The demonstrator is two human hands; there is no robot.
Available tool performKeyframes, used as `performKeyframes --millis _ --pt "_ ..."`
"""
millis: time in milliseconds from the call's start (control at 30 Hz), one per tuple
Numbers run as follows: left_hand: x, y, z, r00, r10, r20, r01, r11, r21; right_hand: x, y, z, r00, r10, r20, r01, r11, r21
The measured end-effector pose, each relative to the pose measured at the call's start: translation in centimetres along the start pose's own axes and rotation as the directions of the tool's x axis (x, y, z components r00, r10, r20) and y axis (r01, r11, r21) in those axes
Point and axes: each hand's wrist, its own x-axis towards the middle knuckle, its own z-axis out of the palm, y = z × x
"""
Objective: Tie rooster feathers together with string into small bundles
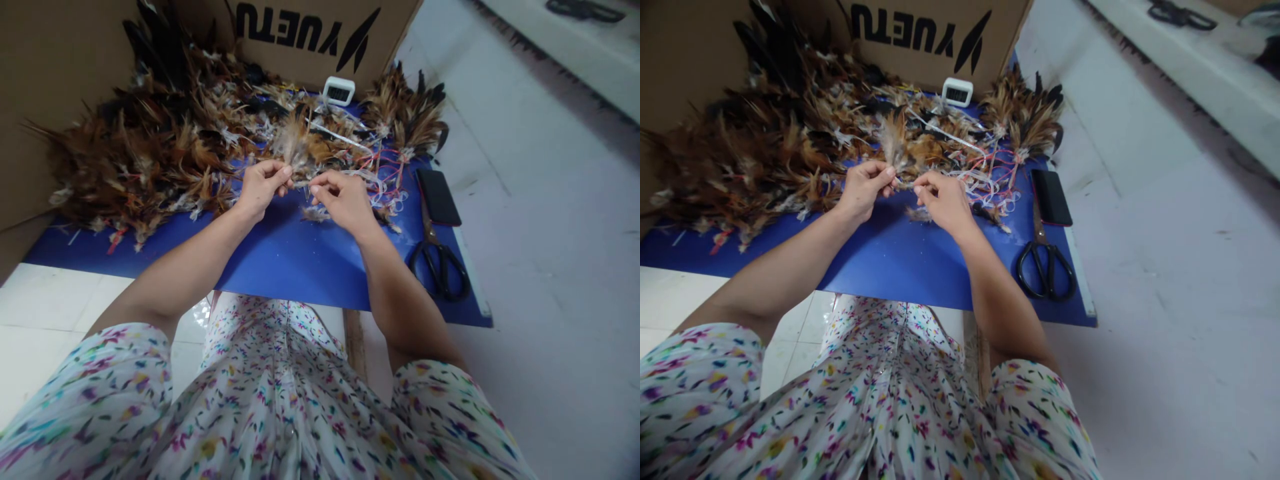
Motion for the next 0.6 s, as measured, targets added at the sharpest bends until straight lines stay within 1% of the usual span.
performKeyframes --millis 67,200,267,333,500,600 --pt "0.0 0.0 0.0 1.000 0.005 -0.008 -0.005 1.000 0.002 0.0 0.2 -0.2 0.999 -0.024 0.023 0.026 0.998 -0.064" --pt "0.0 0.1 0.0 1.000 -0.007 -0.003 0.007 1.000 -0.025 0.1 0.4 -1.0 0.996 -0.080 0.029 0.084 0.976 -0.202" --pt "0.0 0.1 0.0 1.000 -0.011 0.006 0.011 1.000 -0.026 0.1 0.5 -1.5 0.995 -0.058 0.076 0.073 0.973 -0.220" --pt "0.0 0.1 0.1 1.000 -0.013 0.012 0.013 1.000 -0.020 0.0 0.5 -2.0 0.989 -0.016 0.149 0.048 0.976 -0.213" --pt "0.0 0.1 0.1 0.999 -0.041 0.010 0.041 0.996 -0.075 -0.4 0.1 -2.6 0.942 0.062 0.329 0.006 0.979 -0.202" --pt "0.1 0.1 0.1 0.998 -0.070 0.004 0.070 0.989 -0.131 -0.5 -0.8 -2.8 0.889 0.148 0.434 -0.029 0.962 -0.270"
